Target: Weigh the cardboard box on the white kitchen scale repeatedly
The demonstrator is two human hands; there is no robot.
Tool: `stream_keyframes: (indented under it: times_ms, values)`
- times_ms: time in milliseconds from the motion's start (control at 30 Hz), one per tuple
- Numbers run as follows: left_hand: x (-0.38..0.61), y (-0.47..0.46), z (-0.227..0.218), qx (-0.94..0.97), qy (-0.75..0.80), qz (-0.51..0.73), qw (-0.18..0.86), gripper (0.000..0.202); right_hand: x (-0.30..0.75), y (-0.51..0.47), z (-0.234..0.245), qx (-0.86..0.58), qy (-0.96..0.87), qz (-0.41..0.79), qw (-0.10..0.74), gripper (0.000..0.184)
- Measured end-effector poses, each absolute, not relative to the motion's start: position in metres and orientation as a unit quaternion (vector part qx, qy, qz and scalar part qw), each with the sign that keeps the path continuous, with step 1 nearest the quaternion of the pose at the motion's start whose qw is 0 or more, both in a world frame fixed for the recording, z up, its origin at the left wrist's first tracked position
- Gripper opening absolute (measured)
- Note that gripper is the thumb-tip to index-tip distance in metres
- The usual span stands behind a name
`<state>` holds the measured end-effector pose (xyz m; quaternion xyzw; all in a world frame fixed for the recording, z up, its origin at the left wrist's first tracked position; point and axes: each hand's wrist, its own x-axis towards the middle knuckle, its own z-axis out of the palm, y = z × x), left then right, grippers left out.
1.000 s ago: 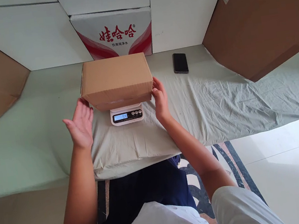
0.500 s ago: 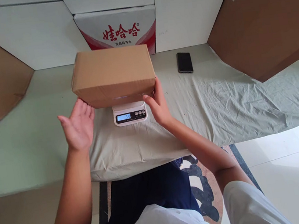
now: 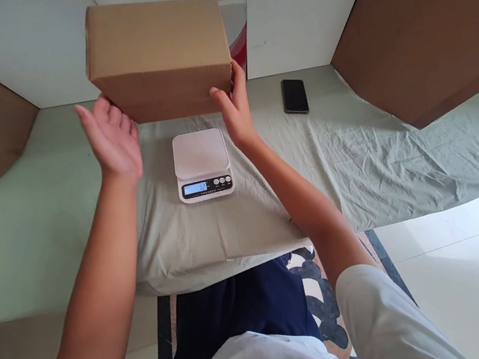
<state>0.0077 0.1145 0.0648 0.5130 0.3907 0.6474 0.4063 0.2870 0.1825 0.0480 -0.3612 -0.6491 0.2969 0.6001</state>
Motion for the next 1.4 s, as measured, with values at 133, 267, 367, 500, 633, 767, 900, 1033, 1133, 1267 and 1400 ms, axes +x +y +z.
stream_keyframes:
  times_ms: [133,267,367,500,633,767,900,1033,1133,1267,1400]
  values:
    - [0.018,0.143,0.041,0.476,0.462,0.617,0.424,0.088,0.281,0.218,0.018,-0.392,-0.635,0.311,0.589,0.102]
    - [0.023,0.152,0.014,0.444,0.497,0.608,0.432,0.087,0.278,0.238,-0.013,-0.406,-0.620,0.330,0.584,0.103]
    - [0.022,0.152,0.003,0.427,0.497,0.614,0.441,0.091,0.281,0.240,-0.028,-0.391,-0.614,0.352,0.588,0.094]
    - [0.023,0.150,0.001,0.407,0.501,0.611,0.457,0.083,0.288,0.239,-0.037,-0.388,-0.596,0.377,0.594,0.083]
    - [0.029,0.150,0.004,0.387,0.509,0.614,0.463,0.077,0.291,0.238,-0.038,-0.398,-0.578,0.394,0.594,0.080]
    - [0.032,0.148,0.007,0.392,0.508,0.605,0.471,0.083,0.288,0.238,-0.039,-0.399,-0.582,0.394,0.589,0.084]
    - [0.020,0.143,0.012,0.401,0.521,0.608,0.445,0.092,0.297,0.244,-0.034,-0.400,-0.573,0.400,0.593,0.088]
    - [-0.006,0.135,0.021,0.391,0.519,0.640,0.409,0.100,0.332,0.252,-0.027,-0.444,-0.501,0.393,0.631,0.091]
    - [-0.017,0.131,0.024,0.382,0.506,0.651,0.417,0.092,0.357,0.254,-0.030,-0.462,-0.468,0.385,0.647,0.091]
    - [-0.015,0.132,0.020,0.379,0.512,0.640,0.430,0.094,0.367,0.256,-0.045,-0.455,-0.482,0.390,0.639,0.086]
    - [-0.015,0.140,0.007,0.392,0.520,0.629,0.424,0.112,0.363,0.258,-0.051,-0.479,-0.506,0.372,0.613,0.090]
